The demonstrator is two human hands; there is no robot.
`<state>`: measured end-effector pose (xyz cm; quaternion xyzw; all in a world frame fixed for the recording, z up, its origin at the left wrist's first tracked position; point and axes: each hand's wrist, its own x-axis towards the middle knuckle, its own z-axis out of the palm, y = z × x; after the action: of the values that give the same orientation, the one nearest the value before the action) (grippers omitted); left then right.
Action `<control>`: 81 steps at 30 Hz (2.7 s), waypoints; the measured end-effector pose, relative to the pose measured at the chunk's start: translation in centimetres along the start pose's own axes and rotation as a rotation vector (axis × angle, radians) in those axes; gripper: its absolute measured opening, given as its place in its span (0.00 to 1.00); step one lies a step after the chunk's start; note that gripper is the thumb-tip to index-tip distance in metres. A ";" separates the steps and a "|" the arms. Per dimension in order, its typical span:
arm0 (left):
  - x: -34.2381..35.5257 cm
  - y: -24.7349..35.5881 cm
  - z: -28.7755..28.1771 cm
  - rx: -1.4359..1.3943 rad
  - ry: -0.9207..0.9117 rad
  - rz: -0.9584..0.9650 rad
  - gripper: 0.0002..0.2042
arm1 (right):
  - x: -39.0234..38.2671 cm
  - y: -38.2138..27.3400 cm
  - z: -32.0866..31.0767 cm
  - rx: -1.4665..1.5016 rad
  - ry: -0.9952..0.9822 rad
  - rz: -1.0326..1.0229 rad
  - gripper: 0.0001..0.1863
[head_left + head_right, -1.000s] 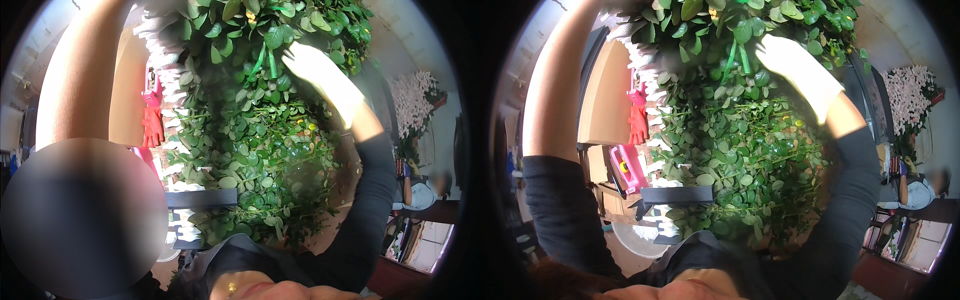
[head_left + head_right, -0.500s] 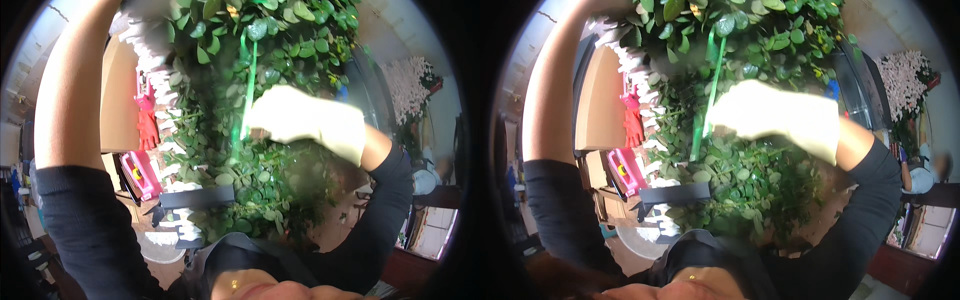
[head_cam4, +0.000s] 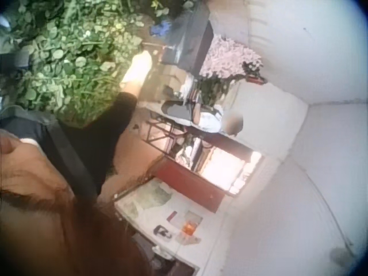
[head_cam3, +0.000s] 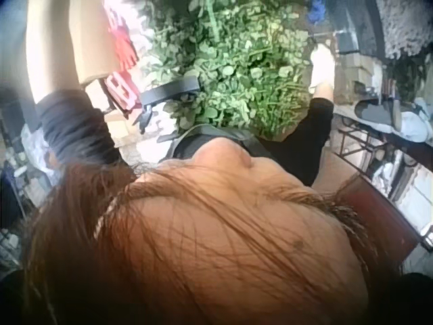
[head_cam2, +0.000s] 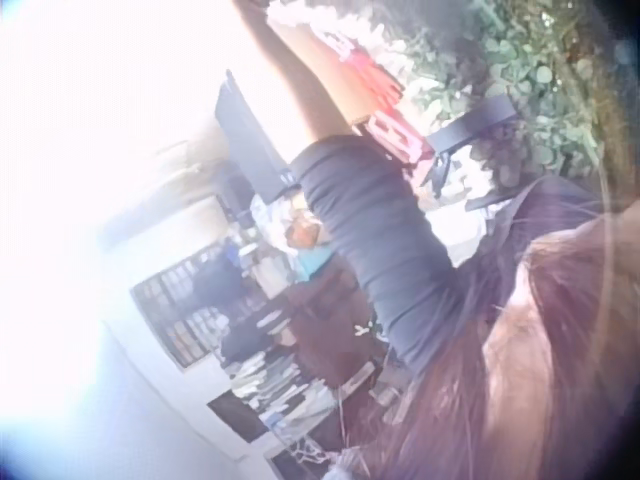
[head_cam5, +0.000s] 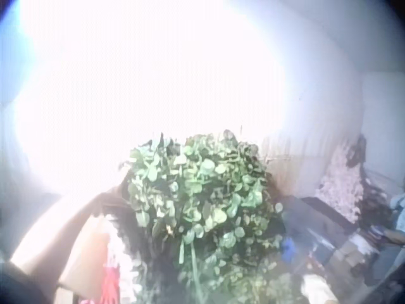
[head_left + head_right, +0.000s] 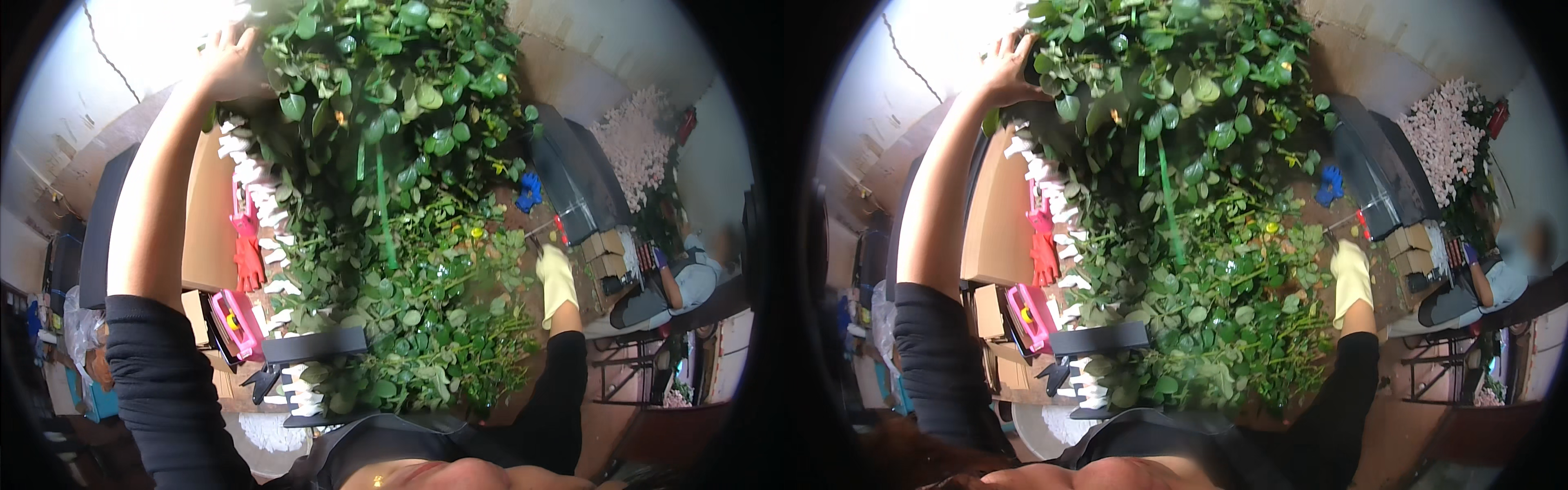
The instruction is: The person arranges green leafy stems into a black rectangular container, using a stapler to secure the stems in place. The person repeatedly picks up stems, places them into the container, and staples them before moving to the next batch.
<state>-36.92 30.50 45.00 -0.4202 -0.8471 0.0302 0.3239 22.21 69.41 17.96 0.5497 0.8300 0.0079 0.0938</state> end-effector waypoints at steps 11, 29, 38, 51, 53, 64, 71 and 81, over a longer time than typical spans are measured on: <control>-0.2 1.1 -3.1 -0.324 0.061 -0.024 0.31 | 0.9 2.9 0.8 0.016 0.028 -0.236 0.40; -35.6 12.6 6.7 -0.641 -0.500 0.085 0.37 | -20.0 -13.9 -8.5 0.482 0.192 -1.030 0.31; -38.0 9.9 7.1 -0.736 -0.495 0.214 0.08 | -27.8 -16.6 -10.0 0.126 -0.382 -0.948 0.26; -51.7 18.0 -6.1 -0.932 -0.284 0.065 0.20 | -7.9 -31.0 -2.5 0.356 0.096 -0.710 0.14; -52.6 18.5 -5.3 -0.912 -0.313 -0.001 0.24 | -7.5 -33.4 0.0 0.057 0.031 -0.778 0.15; -52.9 18.5 -3.6 -0.948 -0.599 -0.178 0.23 | -11.6 -29.9 -2.6 0.490 0.461 -0.951 0.15; -54.4 19.2 -1.6 -1.103 -0.397 -0.338 0.16 | -18.4 -25.7 -11.9 1.136 0.459 -1.204 0.18; -56.0 20.5 0.9 -1.470 -0.361 -0.727 0.14 | -17.9 -23.3 -9.1 1.828 -0.372 -0.677 0.17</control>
<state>1.18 2.96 8.33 -0.2137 -0.7728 -0.5688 -0.1833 6.24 44.64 26.87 0.1371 0.6021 -0.7490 -0.2401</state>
